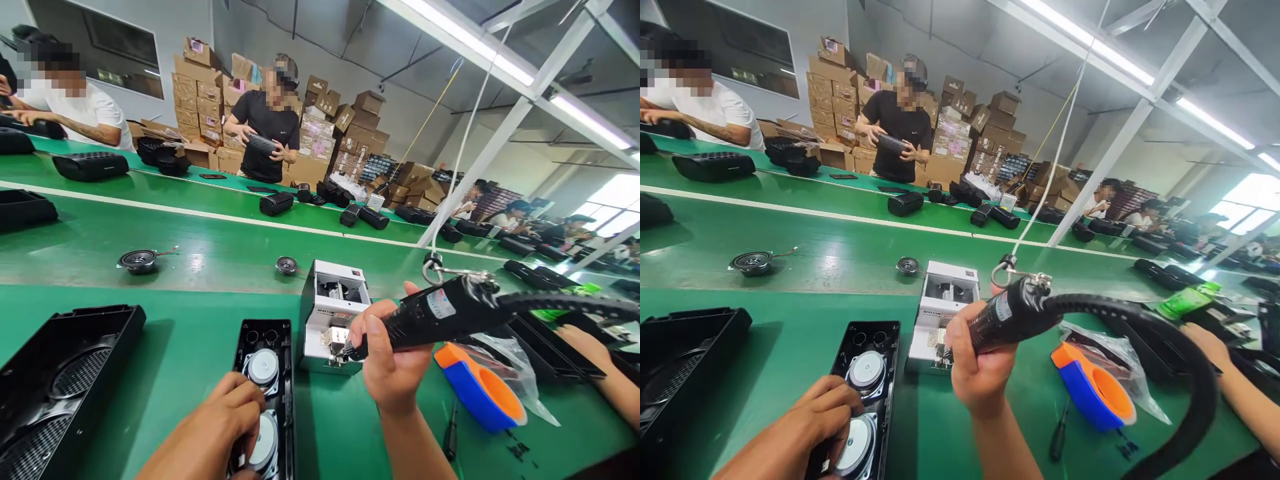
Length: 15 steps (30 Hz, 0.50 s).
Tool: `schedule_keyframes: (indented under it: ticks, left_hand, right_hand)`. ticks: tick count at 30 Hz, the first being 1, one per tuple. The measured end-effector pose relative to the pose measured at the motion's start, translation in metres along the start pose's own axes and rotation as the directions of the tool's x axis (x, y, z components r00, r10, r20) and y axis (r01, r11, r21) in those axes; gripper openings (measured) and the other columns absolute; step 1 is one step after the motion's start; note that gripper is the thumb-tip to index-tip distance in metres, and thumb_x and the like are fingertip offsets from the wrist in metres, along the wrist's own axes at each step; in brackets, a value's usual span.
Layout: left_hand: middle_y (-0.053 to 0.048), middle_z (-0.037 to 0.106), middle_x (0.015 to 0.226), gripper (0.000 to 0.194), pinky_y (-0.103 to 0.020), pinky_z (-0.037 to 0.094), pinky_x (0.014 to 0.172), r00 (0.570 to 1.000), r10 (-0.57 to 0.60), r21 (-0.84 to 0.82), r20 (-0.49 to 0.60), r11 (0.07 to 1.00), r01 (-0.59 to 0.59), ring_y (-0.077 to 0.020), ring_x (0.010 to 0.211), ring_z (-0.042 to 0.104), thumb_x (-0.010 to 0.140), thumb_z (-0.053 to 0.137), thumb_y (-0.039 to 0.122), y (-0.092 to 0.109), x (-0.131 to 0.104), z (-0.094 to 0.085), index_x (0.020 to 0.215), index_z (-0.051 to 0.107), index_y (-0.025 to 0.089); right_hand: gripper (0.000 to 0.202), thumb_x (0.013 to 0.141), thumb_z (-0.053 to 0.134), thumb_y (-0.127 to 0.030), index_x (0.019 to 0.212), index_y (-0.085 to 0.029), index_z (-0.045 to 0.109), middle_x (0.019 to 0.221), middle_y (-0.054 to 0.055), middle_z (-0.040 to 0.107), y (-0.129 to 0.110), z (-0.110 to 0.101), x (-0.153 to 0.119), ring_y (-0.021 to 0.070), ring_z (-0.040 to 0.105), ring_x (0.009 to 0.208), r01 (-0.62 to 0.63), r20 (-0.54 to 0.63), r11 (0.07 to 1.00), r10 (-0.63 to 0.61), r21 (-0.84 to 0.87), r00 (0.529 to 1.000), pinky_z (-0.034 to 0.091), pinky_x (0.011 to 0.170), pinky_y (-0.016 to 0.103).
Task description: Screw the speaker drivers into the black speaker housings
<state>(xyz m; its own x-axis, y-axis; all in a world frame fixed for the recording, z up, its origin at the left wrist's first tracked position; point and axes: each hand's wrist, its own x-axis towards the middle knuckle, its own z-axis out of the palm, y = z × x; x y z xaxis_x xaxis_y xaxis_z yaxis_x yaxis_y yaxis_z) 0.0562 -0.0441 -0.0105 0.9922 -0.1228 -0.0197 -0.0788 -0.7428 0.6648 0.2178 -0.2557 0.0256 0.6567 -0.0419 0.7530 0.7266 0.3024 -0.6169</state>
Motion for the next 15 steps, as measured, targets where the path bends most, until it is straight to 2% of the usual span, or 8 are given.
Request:
schedule_keyframes:
  ticks: [2,5,8,10,12,14,15]
  left_hand:
    - [0.001,0.076,0.116,0.038,-0.033,0.053,0.089,0.997,-0.057,-0.026,0.051,0.998,0.058,-0.0256,0.118,0.067,0.064,0.068,-0.003,0.002,0.001,-0.001,0.078,0.046,0.026]
    - [0.001,0.075,0.123,0.037,-0.033,0.055,0.095,0.997,-0.021,-0.085,0.070,0.996,0.027,-0.0260,0.122,0.066,0.068,0.073,0.000,-0.004,-0.002,-0.002,0.083,0.052,0.027]
    - [0.000,0.074,0.127,0.036,-0.033,0.056,0.096,0.999,0.012,-0.106,0.048,0.994,-0.007,-0.0258,0.125,0.065,0.073,0.072,-0.002,-0.006,-0.007,-0.002,0.088,0.057,0.028]
    - [0.000,0.073,0.124,0.036,-0.034,0.055,0.095,0.998,-0.025,-0.114,0.060,0.993,0.032,-0.0268,0.125,0.064,0.076,0.074,-0.002,-0.002,-0.008,-0.003,0.088,0.057,0.028]
    - [-0.001,0.073,0.121,0.036,-0.037,0.053,0.098,0.992,-0.073,-0.130,0.101,0.988,0.086,-0.0281,0.126,0.063,0.079,0.078,-0.001,0.004,-0.008,-0.006,0.086,0.056,0.027]
    - [0.000,0.072,0.118,0.040,-0.039,0.051,0.099,0.984,-0.103,-0.150,0.145,0.981,0.124,-0.0284,0.125,0.062,0.081,0.082,-0.001,0.011,-0.005,-0.009,0.084,0.053,0.026]
    - [0.000,0.071,0.117,0.041,-0.040,0.051,0.100,0.981,-0.112,-0.159,0.159,0.978,0.137,-0.0280,0.124,0.062,0.082,0.082,-0.002,0.013,-0.005,-0.011,0.083,0.052,0.026]
  right_hand:
    - [0.052,0.111,0.081,-0.028,0.155,-0.035,0.054,0.078,-0.011,0.065,-0.002,0.003,0.001,0.0129,0.060,0.056,-0.042,-0.025,0.999,0.042,0.003,0.999,0.058,0.059,0.027]
    - [0.052,0.108,0.084,-0.029,0.152,-0.033,0.057,0.077,-0.011,0.065,-0.014,0.006,-0.002,0.0119,0.059,0.051,-0.171,-0.047,0.985,0.170,-0.011,0.984,0.056,0.050,0.024]
    - [0.054,0.107,0.085,-0.031,0.154,-0.035,0.058,0.074,-0.011,0.062,-0.036,0.009,-0.015,0.0113,0.058,0.047,-0.289,-0.054,0.957,0.290,0.020,0.956,0.055,0.047,0.022]
    - [0.053,0.108,0.085,-0.033,0.154,-0.039,0.060,0.072,-0.012,0.062,-0.054,0.009,-0.023,0.0114,0.056,0.046,-0.300,-0.074,0.948,0.308,0.105,0.948,0.056,0.047,0.023]
    - [0.052,0.110,0.081,-0.032,0.156,-0.043,0.060,0.074,-0.011,0.063,-0.069,0.008,-0.027,0.0119,0.055,0.043,-0.252,-0.009,0.949,0.258,0.188,0.966,0.057,0.044,0.025]
    - [0.030,0.114,0.074,-0.036,0.144,-0.039,0.069,0.071,-0.010,0.061,-0.079,0.005,-0.026,0.0117,0.050,0.036,-0.218,0.166,0.949,0.182,0.228,0.969,0.056,0.038,0.027]
    - [0.015,0.116,0.072,-0.041,0.130,-0.035,0.074,0.067,-0.009,0.059,-0.082,0.003,-0.025,0.0122,0.048,0.033,-0.232,0.282,0.948,0.166,0.220,0.945,0.055,0.036,0.028]
